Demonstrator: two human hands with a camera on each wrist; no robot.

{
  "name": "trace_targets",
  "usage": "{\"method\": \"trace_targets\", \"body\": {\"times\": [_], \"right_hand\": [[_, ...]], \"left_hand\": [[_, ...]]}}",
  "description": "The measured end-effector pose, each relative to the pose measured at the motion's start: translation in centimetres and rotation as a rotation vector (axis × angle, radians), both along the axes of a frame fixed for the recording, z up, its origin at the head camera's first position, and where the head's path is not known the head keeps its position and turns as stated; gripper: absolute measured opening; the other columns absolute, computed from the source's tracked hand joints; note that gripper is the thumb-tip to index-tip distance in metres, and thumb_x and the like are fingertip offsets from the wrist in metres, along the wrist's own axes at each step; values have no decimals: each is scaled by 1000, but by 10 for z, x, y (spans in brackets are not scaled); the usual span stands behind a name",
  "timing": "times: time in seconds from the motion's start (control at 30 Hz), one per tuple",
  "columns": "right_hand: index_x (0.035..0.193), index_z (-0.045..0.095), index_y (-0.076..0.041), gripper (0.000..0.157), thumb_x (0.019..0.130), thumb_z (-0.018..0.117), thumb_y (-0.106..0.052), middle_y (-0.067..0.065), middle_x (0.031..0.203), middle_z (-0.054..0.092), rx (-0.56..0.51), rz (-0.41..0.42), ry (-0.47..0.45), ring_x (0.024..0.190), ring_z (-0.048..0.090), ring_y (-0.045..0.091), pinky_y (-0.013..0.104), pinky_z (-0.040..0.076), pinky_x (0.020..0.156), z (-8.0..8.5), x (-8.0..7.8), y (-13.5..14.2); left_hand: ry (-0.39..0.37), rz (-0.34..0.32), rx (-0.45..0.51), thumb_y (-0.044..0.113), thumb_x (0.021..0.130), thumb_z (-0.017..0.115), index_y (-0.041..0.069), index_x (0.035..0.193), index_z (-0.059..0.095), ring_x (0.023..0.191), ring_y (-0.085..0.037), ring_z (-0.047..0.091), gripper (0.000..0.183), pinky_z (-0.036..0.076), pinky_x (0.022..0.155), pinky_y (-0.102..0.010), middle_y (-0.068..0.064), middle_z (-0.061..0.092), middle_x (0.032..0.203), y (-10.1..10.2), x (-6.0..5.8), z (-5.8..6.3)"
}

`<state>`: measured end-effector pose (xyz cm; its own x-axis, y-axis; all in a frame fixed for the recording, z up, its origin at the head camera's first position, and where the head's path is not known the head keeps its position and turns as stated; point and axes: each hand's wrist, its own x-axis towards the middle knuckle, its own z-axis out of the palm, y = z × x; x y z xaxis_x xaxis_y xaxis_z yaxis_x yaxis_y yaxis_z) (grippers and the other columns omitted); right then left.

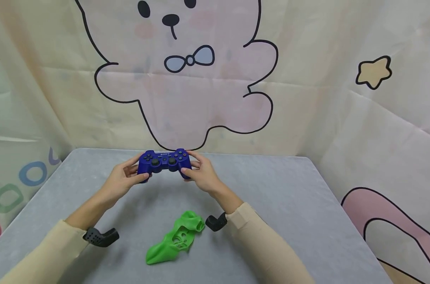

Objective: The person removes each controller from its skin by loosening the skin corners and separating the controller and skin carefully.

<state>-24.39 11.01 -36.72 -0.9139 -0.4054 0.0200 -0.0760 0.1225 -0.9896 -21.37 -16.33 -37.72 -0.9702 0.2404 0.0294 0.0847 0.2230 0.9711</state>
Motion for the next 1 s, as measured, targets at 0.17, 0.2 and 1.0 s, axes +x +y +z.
{"method": "trace_targets", "body": {"times": [0.17, 0.2, 1.0], "right_hand": [[157, 35, -11, 62, 100, 57, 1, 26, 144, 55, 57, -8, -53, 116, 67, 39, 40, 61, 86, -10, -15, -7], [157, 35, -12, 63, 100, 57, 2, 26, 145, 54, 65, -7, -66, 118, 66, 40, 40, 61, 87, -12, -17, -8], [157, 34, -15, 63, 101, 51, 6, 23, 154, 46, 36, -63, -203, 132, 56, 40, 51, 52, 102, -35, -56, -8]], "left_hand": [[-26, 15, -40, 14, 99, 65, 9, 162, 18, 133, -39, 56, 78, 56, 91, -22, -27, 49, 149, -4, -12, -12], [-30, 16, -45, 14, 100, 65, 8, 162, 18, 133, -39, 56, 78, 56, 92, -24, -27, 49, 149, -5, -14, -15], [-69, 120, -160, 13, 98, 67, 13, 161, 26, 129, -38, 59, 75, 56, 96, -35, -28, 54, 144, 1, -63, -39]]}}
